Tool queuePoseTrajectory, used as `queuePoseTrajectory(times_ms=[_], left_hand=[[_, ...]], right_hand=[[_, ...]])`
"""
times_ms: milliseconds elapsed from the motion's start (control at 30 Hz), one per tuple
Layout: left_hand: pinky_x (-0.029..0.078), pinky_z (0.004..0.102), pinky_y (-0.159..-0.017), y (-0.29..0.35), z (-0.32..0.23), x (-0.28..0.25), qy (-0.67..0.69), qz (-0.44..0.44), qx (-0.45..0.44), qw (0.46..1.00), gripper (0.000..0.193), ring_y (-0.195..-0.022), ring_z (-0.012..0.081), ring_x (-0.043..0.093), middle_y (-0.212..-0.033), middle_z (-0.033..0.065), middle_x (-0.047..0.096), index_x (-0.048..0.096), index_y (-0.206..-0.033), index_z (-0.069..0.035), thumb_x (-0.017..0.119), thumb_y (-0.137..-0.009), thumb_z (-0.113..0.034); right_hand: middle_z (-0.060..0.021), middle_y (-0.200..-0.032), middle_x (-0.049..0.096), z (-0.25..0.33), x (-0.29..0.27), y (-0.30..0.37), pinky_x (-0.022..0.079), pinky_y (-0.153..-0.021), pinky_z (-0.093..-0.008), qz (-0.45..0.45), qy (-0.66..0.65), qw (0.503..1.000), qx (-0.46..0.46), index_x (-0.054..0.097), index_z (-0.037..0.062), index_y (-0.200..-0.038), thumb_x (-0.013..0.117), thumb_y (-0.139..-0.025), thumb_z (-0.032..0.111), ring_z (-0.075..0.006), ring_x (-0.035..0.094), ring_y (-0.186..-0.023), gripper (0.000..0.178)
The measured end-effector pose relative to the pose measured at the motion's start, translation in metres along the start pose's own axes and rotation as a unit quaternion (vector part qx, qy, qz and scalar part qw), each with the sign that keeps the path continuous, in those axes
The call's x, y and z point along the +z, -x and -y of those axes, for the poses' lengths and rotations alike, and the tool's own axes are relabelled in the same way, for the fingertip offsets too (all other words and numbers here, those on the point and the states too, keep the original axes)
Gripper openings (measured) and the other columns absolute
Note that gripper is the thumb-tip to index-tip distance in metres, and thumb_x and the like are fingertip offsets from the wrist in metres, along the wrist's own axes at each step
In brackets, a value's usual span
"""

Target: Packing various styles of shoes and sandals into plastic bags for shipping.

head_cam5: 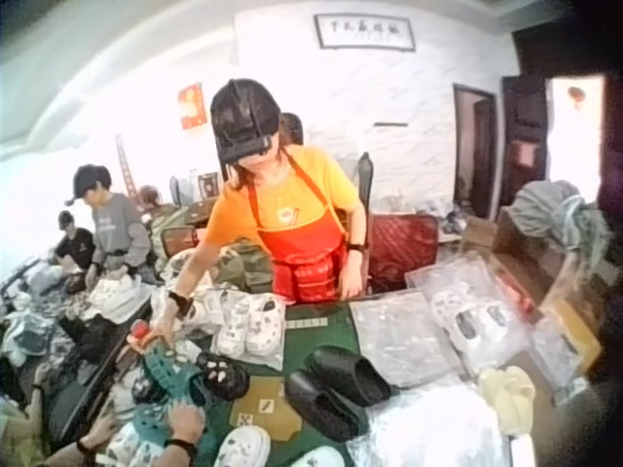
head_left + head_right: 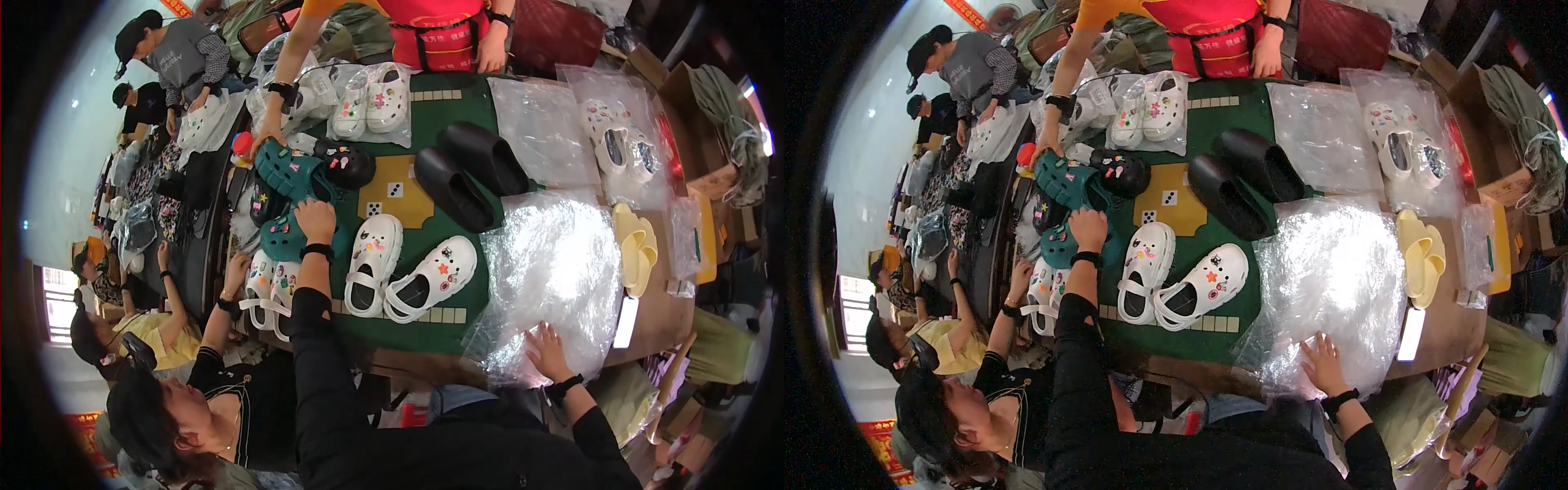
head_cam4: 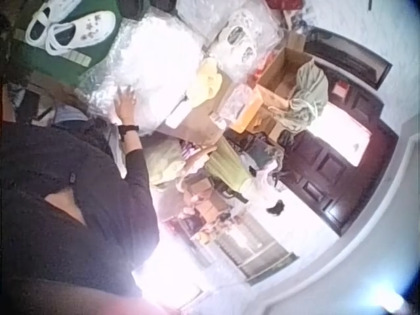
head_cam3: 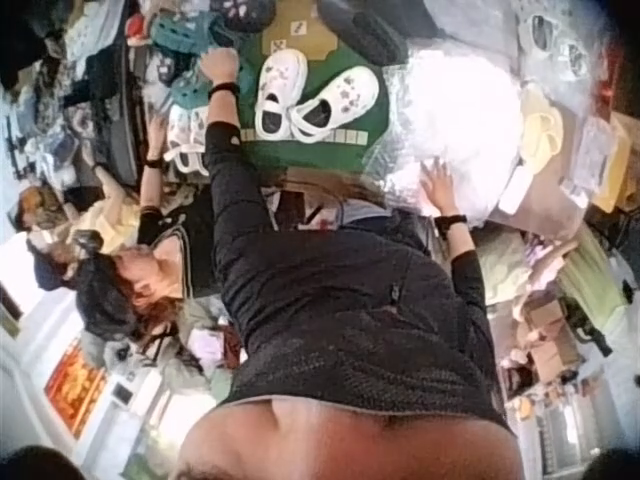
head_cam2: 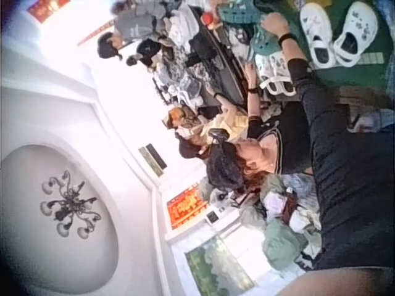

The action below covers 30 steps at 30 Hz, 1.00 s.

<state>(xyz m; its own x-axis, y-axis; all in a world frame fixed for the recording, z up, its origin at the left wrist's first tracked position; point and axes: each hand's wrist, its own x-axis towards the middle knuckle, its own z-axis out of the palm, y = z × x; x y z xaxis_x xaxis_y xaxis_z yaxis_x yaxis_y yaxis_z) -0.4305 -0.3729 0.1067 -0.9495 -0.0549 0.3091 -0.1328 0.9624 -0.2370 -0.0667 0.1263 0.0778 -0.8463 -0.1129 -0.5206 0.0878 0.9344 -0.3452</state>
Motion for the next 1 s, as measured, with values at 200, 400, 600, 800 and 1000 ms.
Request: queuePoseTrajectory(times_ms=[200,400,600,800,1000], left_hand=[[0.042,0.0422,-0.074,-0.030,-0.036,-0.006,0.025,-0.014,0.021,0.999,0.020,-0.086,0.0286,0.054,-0.090,0.0097,0.058,0.065,-0.071,-0.005,0.058,-0.074,-0.024],[0.046,0.0463,-0.079,-0.056,-0.094,0.002,0.202,0.146,0.009,0.968,0.034,-0.096,0.0333,0.055,-0.106,0.0155,0.054,0.057,-0.102,-0.005,0.058,-0.078,-0.029],[0.043,0.0467,-0.085,-0.063,-0.148,-0.026,0.229,0.243,0.071,0.940,0.039,-0.107,0.0351,0.050,-0.114,0.0166,0.051,0.056,-0.109,-0.005,0.058,-0.080,-0.030],[0.043,0.0431,-0.085,-0.040,-0.155,-0.087,0.194,-0.048,0.268,0.943,0.031,-0.099,0.0319,0.053,-0.109,0.0133,0.055,0.060,-0.104,-0.008,0.061,-0.077,-0.024],[0.039,0.0424,-0.087,-0.035,-0.136,-0.164,0.330,-0.259,0.384,0.822,0.026,-0.101,0.0298,0.052,-0.106,0.0110,0.054,0.061,-0.099,-0.007,0.063,-0.075,-0.019]], right_hand=[[-0.0191,-0.145,0.019,0.003,-0.006,-0.001,0.020,-0.104,-0.0555,-0.011,-0.005,1.000,0.002,0.041,0.0247,-0.133,0.055,-0.084,0.032,-0.0399,0.018,-0.133,0.052],[-0.0197,-0.145,0.019,0.008,-0.008,-0.002,0.019,-0.104,-0.0557,0.002,-0.009,1.000,0.010,0.041,0.0247,-0.133,0.055,-0.084,0.032,-0.0401,0.019,-0.133,0.052],[-0.0195,-0.146,0.018,0.006,-0.007,-0.002,0.019,-0.104,-0.0556,0.010,-0.023,0.999,0.023,0.041,0.0257,-0.133,0.055,-0.084,0.033,-0.0418,0.016,-0.133,0.051],[-0.0180,-0.145,0.019,0.007,-0.006,0.000,0.018,-0.105,-0.0557,-0.006,-0.021,1.000,0.014,0.040,0.0257,-0.134,0.054,-0.084,0.034,-0.0397,0.019,-0.133,0.052],[-0.0172,-0.146,0.019,0.006,-0.006,-0.003,0.017,-0.105,-0.0555,0.000,-0.027,1.000,0.017,0.040,0.0265,-0.134,0.054,-0.084,0.034,-0.0390,0.017,-0.134,0.052]])
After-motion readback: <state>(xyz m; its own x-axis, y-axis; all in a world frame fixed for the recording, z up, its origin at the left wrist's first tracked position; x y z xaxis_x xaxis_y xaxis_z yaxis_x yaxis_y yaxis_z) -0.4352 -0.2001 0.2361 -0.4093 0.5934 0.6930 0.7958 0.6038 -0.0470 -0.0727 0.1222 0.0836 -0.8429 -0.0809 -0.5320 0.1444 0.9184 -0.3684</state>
